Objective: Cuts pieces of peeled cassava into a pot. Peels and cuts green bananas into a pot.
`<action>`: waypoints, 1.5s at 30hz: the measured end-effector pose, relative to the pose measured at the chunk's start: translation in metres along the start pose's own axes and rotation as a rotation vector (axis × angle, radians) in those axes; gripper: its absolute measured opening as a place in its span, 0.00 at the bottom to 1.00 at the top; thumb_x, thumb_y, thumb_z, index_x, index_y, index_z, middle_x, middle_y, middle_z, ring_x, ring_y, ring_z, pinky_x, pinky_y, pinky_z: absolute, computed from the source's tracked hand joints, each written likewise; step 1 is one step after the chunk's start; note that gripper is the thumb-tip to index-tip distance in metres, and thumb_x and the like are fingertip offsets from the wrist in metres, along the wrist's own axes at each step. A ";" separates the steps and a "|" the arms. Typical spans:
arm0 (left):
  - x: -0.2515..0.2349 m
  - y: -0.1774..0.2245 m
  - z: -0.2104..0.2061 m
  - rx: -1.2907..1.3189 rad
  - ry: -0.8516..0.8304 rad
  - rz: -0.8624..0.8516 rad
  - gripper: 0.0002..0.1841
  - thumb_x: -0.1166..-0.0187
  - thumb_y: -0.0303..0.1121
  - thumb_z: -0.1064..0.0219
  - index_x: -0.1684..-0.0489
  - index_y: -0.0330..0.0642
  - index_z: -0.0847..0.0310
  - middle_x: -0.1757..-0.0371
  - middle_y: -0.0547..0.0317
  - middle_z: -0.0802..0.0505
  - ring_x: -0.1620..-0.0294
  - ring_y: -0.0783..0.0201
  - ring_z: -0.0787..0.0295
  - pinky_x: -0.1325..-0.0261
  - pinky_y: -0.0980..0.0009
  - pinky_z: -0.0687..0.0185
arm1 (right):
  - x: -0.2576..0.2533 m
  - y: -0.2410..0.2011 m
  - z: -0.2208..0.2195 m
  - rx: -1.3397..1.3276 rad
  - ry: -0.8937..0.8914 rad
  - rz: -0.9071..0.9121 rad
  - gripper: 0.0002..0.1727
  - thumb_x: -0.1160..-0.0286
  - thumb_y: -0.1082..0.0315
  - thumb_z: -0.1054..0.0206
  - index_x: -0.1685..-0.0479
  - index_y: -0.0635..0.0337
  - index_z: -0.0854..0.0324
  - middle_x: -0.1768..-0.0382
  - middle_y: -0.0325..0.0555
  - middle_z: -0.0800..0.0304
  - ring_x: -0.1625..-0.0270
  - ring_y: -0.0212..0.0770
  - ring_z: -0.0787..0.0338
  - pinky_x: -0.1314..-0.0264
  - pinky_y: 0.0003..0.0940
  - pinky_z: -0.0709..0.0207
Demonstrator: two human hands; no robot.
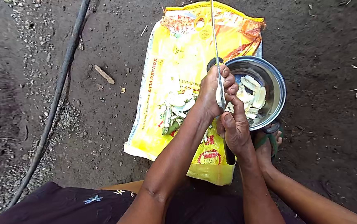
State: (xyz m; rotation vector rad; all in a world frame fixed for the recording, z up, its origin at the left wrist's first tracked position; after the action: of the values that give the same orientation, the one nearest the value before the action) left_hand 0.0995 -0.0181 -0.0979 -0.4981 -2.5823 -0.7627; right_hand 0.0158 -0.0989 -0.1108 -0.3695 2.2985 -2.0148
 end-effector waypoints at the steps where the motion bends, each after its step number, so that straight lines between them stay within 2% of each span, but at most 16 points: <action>1: 0.000 -0.001 -0.001 0.007 -0.003 0.003 0.23 0.08 0.41 0.65 0.81 0.54 0.36 0.88 0.69 0.29 0.88 0.72 0.32 0.79 0.79 0.31 | 0.000 0.000 0.001 0.006 0.006 0.006 0.37 0.23 0.32 0.40 0.22 0.45 0.35 0.84 0.24 0.33 0.85 0.21 0.32 0.80 0.19 0.31; 6: 0.000 0.003 -0.002 0.073 0.001 0.109 0.23 0.08 0.43 0.63 0.81 0.55 0.35 0.88 0.68 0.27 0.87 0.71 0.29 0.78 0.78 0.28 | -0.001 -0.004 -0.001 0.071 -0.036 0.031 0.47 0.21 0.31 0.43 0.08 0.49 0.46 0.82 0.25 0.29 0.83 0.21 0.31 0.79 0.19 0.31; 10: -0.004 0.012 0.000 0.102 -0.034 0.160 0.24 0.11 0.42 0.62 0.85 0.55 0.35 0.89 0.67 0.26 0.87 0.69 0.27 0.78 0.74 0.26 | 0.002 -0.004 0.000 0.142 -0.066 0.029 0.47 0.21 0.30 0.46 0.06 0.46 0.46 0.79 0.28 0.27 0.82 0.21 0.33 0.80 0.18 0.34; 14: -0.002 0.007 0.000 0.087 -0.058 0.204 0.25 0.10 0.44 0.63 0.85 0.55 0.35 0.89 0.68 0.27 0.88 0.69 0.28 0.78 0.74 0.25 | 0.003 -0.004 0.001 0.135 -0.039 0.006 0.45 0.20 0.34 0.43 0.08 0.50 0.43 0.81 0.26 0.27 0.83 0.20 0.33 0.81 0.17 0.35; 19: 0.001 0.001 0.002 0.114 -0.048 0.217 0.24 0.09 0.44 0.63 0.82 0.55 0.34 0.88 0.68 0.27 0.87 0.70 0.28 0.78 0.76 0.27 | 0.001 -0.001 0.000 0.103 -0.007 -0.001 0.39 0.20 0.39 0.40 0.13 0.50 0.39 0.81 0.25 0.27 0.84 0.19 0.33 0.80 0.17 0.34; 22: 0.005 -0.002 -0.003 0.138 -0.023 0.217 0.22 0.10 0.42 0.62 0.81 0.53 0.34 0.88 0.69 0.27 0.89 0.73 0.29 0.82 0.80 0.29 | -0.001 -0.002 0.001 0.085 0.019 0.001 0.33 0.21 0.41 0.38 0.19 0.43 0.36 0.76 0.23 0.22 0.83 0.18 0.33 0.81 0.16 0.36; 25: 0.008 -0.007 -0.008 0.123 -0.003 0.219 0.22 0.10 0.41 0.61 0.80 0.52 0.34 0.87 0.68 0.27 0.89 0.74 0.31 0.83 0.82 0.31 | -0.002 -0.003 0.006 0.077 0.044 -0.015 0.27 0.20 0.40 0.39 0.27 0.39 0.34 0.78 0.23 0.24 0.84 0.19 0.33 0.82 0.17 0.36; 28: 0.011 -0.011 -0.015 0.073 0.011 0.208 0.23 0.08 0.45 0.63 0.79 0.53 0.34 0.86 0.68 0.26 0.86 0.72 0.27 0.79 0.79 0.25 | -0.003 -0.003 0.014 0.098 0.088 -0.009 0.26 0.17 0.39 0.42 0.29 0.41 0.31 0.77 0.24 0.23 0.83 0.20 0.30 0.80 0.18 0.31; 30: 0.012 -0.012 -0.019 0.069 0.013 0.176 0.23 0.08 0.43 0.63 0.79 0.53 0.34 0.85 0.67 0.25 0.83 0.70 0.24 0.76 0.77 0.22 | -0.003 -0.005 0.018 0.100 0.093 0.016 0.25 0.17 0.40 0.43 0.30 0.43 0.30 0.78 0.24 0.24 0.83 0.20 0.30 0.80 0.18 0.31; 33: 0.007 -0.008 -0.017 0.040 0.049 0.131 0.22 0.09 0.42 0.62 0.79 0.54 0.34 0.83 0.67 0.24 0.80 0.68 0.22 0.70 0.73 0.20 | -0.004 -0.005 0.017 0.090 0.092 0.028 0.30 0.16 0.40 0.42 0.23 0.46 0.31 0.78 0.26 0.26 0.84 0.22 0.31 0.81 0.18 0.31; 36: 0.003 -0.005 -0.013 0.038 0.062 0.156 0.24 0.09 0.45 0.63 0.81 0.55 0.32 0.83 0.66 0.21 0.77 0.65 0.18 0.63 0.67 0.16 | -0.004 -0.004 0.015 0.085 0.088 -0.013 0.34 0.17 0.38 0.42 0.20 0.48 0.33 0.78 0.27 0.26 0.84 0.22 0.30 0.81 0.19 0.31; 39: -0.001 -0.007 -0.010 0.062 0.070 0.180 0.25 0.09 0.46 0.63 0.81 0.54 0.32 0.82 0.64 0.19 0.74 0.63 0.15 0.63 0.65 0.14 | -0.003 -0.005 0.017 0.079 0.036 -0.023 0.41 0.18 0.37 0.42 0.11 0.50 0.43 0.77 0.28 0.24 0.83 0.23 0.29 0.81 0.18 0.30; 42: -0.009 -0.003 -0.002 0.085 0.054 0.164 0.26 0.09 0.47 0.64 0.84 0.56 0.31 0.83 0.65 0.17 0.71 0.63 0.11 0.59 0.64 0.13 | -0.003 -0.008 0.011 0.117 -0.036 0.004 0.48 0.19 0.36 0.42 0.06 0.54 0.51 0.81 0.27 0.27 0.84 0.22 0.31 0.81 0.19 0.32; 43: -0.011 -0.002 -0.001 0.085 0.051 0.159 0.26 0.09 0.47 0.64 0.84 0.56 0.31 0.83 0.66 0.17 0.72 0.63 0.10 0.59 0.64 0.12 | -0.003 -0.009 0.010 0.136 -0.054 0.001 0.49 0.20 0.34 0.43 0.05 0.54 0.52 0.82 0.27 0.28 0.84 0.22 0.31 0.81 0.19 0.32; 45: -0.013 0.002 0.002 0.110 0.036 0.152 0.26 0.09 0.46 0.63 0.85 0.56 0.33 0.86 0.67 0.22 0.78 0.65 0.16 0.64 0.65 0.14 | -0.003 -0.010 0.009 0.159 -0.071 -0.006 0.48 0.20 0.33 0.43 0.05 0.52 0.51 0.82 0.28 0.29 0.84 0.23 0.31 0.81 0.20 0.32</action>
State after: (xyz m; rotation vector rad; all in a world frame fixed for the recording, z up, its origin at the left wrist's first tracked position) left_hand 0.1112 -0.0189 -0.1048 -0.6315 -2.5030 -0.5692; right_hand 0.0220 -0.1082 -0.1030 -0.4303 2.0815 -2.1321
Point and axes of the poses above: each hand's wrist, its own x-axis away from the middle knuckle, its own z-axis out of the back of the hand, y = z × x, the point moved 5 cm from there along -x, towards the middle knuckle
